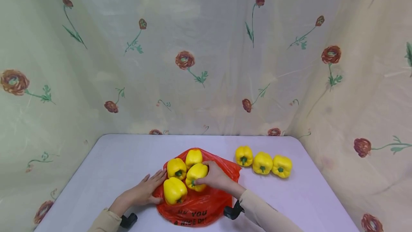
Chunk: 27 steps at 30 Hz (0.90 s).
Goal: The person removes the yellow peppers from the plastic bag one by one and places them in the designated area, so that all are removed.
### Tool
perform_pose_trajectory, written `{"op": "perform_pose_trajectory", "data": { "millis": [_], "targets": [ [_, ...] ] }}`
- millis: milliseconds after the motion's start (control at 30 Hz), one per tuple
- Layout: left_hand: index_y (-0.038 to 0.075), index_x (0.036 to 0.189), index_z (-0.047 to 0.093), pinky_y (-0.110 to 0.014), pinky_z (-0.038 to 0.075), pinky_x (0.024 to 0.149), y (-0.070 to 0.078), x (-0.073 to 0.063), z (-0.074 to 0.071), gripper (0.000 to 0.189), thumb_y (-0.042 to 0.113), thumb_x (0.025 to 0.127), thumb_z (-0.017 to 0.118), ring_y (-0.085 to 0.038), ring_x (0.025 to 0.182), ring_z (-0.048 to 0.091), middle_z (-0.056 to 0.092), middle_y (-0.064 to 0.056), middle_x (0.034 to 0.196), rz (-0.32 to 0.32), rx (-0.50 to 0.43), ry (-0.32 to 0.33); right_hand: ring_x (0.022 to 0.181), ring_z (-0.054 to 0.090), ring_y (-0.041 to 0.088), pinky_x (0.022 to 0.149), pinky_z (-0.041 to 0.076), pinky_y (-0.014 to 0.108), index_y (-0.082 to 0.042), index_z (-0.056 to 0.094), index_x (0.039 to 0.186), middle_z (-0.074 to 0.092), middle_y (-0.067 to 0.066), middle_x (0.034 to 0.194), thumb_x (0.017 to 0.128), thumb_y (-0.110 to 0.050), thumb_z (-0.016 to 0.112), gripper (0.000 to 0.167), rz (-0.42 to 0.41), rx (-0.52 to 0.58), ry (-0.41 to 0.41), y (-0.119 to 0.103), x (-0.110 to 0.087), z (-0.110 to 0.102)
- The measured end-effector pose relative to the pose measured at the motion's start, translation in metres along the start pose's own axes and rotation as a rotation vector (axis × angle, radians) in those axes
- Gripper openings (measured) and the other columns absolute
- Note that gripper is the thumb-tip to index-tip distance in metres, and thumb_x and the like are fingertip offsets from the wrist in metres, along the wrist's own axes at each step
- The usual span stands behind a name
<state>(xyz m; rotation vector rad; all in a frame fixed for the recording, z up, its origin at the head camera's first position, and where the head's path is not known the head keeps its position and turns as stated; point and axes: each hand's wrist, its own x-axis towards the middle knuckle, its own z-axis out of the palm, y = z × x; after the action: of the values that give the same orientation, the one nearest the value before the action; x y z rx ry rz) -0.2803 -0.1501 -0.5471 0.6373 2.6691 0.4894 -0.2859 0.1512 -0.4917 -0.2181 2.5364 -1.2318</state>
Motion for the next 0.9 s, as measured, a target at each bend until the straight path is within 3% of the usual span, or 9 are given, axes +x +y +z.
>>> {"op": "perform_pose_trajectory", "data": {
  "millis": [533, 900],
  "targets": [
    [0.006, 0.153, 0.026, -0.064, 0.009, 0.116, 0.002, -0.004, 0.0, 0.094, 0.054, 0.083, 0.067, -0.029, 0.15, 0.013, 0.016, -0.008, 0.163, 0.018, -0.006, 0.002, 0.114, 0.053, 0.025, 0.098, 0.049, 0.048, -0.011, 0.044, 0.138, 0.05, 0.012, 0.135, 0.067, -0.039, 0.086, 0.087, -0.002, -0.017, 0.098, -0.006, -0.015, -0.034],
    [0.006, 0.153, 0.026, -0.063, 0.01, 0.116, 0.001, -0.003, -0.001, 0.093, 0.054, 0.084, 0.067, -0.029, 0.15, 0.014, 0.016, -0.008, 0.163, 0.024, 0.007, 0.007, 0.13, 0.044, 0.04, 0.101, 0.046, 0.052, -0.008, 0.034, 0.144, 0.041, 0.019, 0.143, 0.074, -0.032, 0.08, 0.087, -0.009, 0.049, 0.124, 0.005, -0.022, -0.074]
  ]
}}
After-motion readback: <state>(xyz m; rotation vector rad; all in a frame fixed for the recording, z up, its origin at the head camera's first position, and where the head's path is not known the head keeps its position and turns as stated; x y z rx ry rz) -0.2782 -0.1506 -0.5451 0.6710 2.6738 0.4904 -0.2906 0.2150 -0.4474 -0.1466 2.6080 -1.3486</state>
